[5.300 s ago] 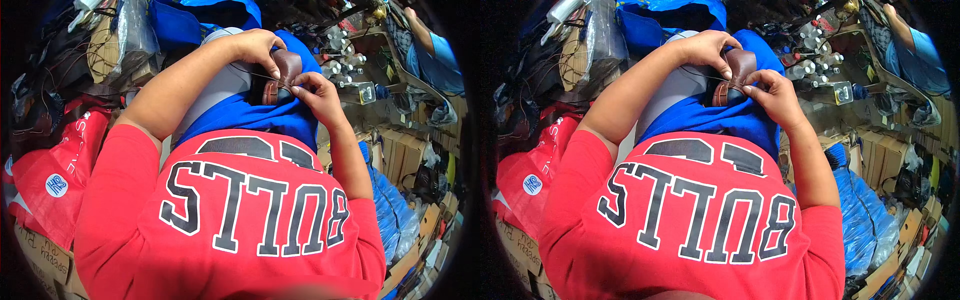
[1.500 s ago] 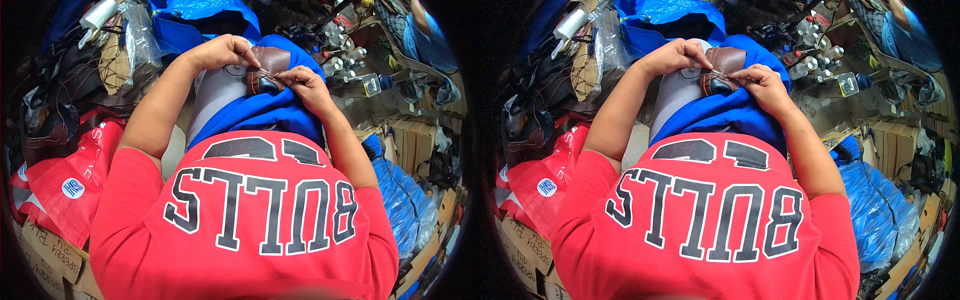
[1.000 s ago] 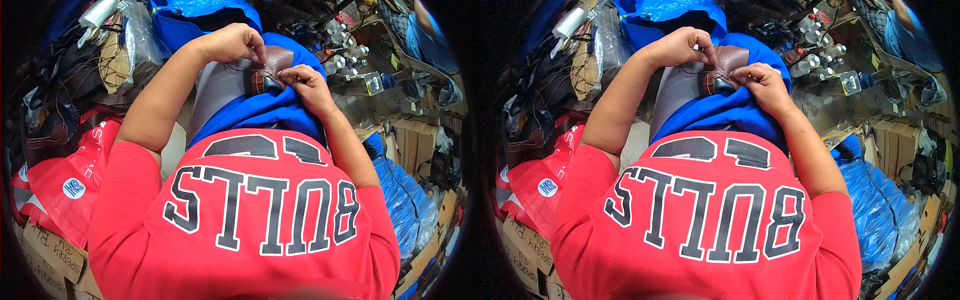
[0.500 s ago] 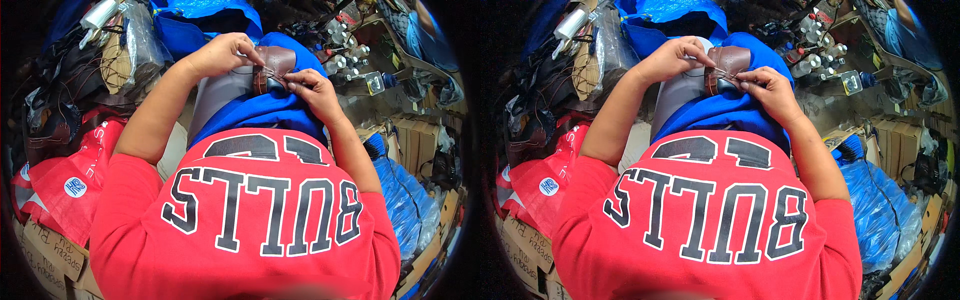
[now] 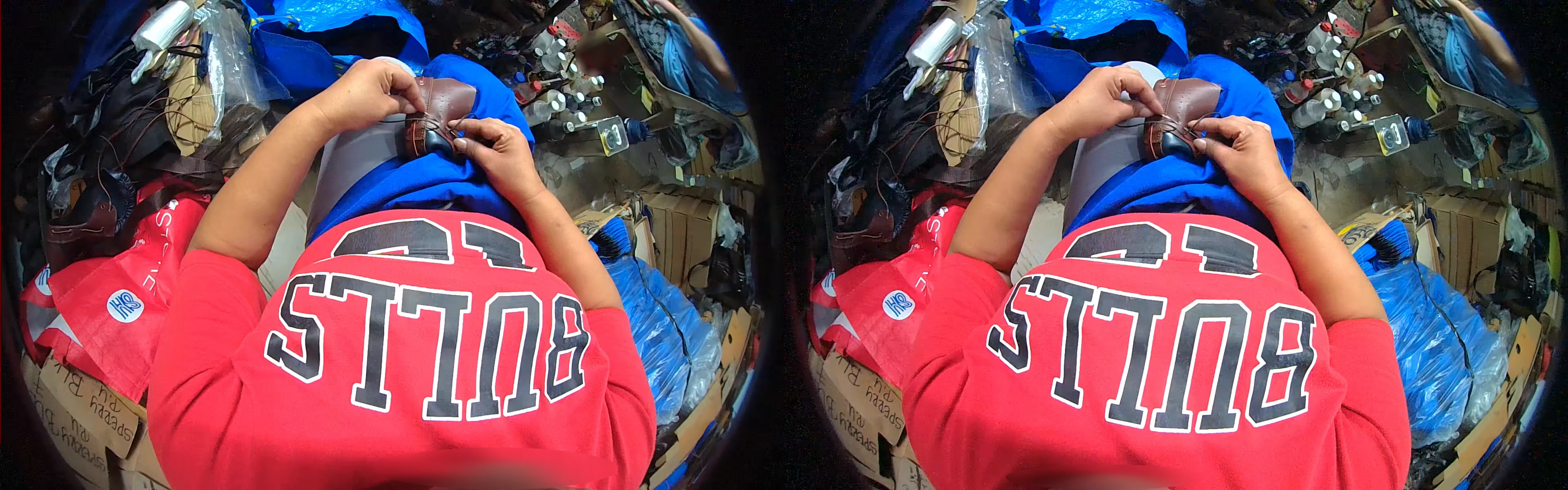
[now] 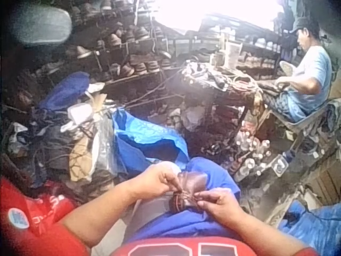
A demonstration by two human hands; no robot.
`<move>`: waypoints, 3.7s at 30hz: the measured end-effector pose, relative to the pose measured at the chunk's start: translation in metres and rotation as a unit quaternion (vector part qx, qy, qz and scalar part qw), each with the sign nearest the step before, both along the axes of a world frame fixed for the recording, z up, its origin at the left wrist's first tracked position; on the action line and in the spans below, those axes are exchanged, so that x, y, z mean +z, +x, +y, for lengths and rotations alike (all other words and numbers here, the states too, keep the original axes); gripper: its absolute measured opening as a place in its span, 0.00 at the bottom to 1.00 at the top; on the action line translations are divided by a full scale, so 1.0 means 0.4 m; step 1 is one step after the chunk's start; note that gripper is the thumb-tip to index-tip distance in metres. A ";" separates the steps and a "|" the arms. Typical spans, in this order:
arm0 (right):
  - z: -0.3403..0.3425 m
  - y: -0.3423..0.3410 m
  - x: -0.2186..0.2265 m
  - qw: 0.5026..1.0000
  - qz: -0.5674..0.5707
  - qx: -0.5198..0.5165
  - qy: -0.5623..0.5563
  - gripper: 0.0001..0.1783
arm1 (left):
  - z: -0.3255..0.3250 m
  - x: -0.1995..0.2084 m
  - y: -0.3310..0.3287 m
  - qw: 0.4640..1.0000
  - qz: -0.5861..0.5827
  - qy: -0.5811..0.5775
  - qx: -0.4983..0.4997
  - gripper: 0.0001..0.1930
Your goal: Stitch the leather upper of a shoe by hand using a needle and thread.
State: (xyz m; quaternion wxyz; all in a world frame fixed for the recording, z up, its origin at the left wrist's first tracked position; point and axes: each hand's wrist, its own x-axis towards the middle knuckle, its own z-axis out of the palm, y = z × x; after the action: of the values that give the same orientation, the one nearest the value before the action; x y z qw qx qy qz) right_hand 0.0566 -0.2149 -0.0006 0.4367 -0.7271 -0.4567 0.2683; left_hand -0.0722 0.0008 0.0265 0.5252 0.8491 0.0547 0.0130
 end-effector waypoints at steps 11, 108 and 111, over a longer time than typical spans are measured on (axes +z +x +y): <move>-0.017 -0.046 0.009 0.995 0.084 -0.051 0.021 0.15 | -0.103 0.022 -0.093 0.988 0.001 0.043 0.146 0.07; -0.034 0.233 0.150 0.818 0.452 -0.024 0.357 0.09 | 0.093 0.121 -0.125 0.855 -0.319 -0.366 0.182 0.06; 0.040 0.151 0.240 0.800 0.493 -0.039 0.340 0.11 | 0.005 0.195 -0.086 0.822 -0.303 -0.446 0.182 0.07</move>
State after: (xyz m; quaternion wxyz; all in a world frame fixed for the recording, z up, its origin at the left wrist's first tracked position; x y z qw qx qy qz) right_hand 0.1170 -0.1988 0.0953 0.8319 -0.3188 -0.2130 0.4013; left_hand -0.1066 0.0026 0.1044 0.8248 0.4502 0.0468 0.3390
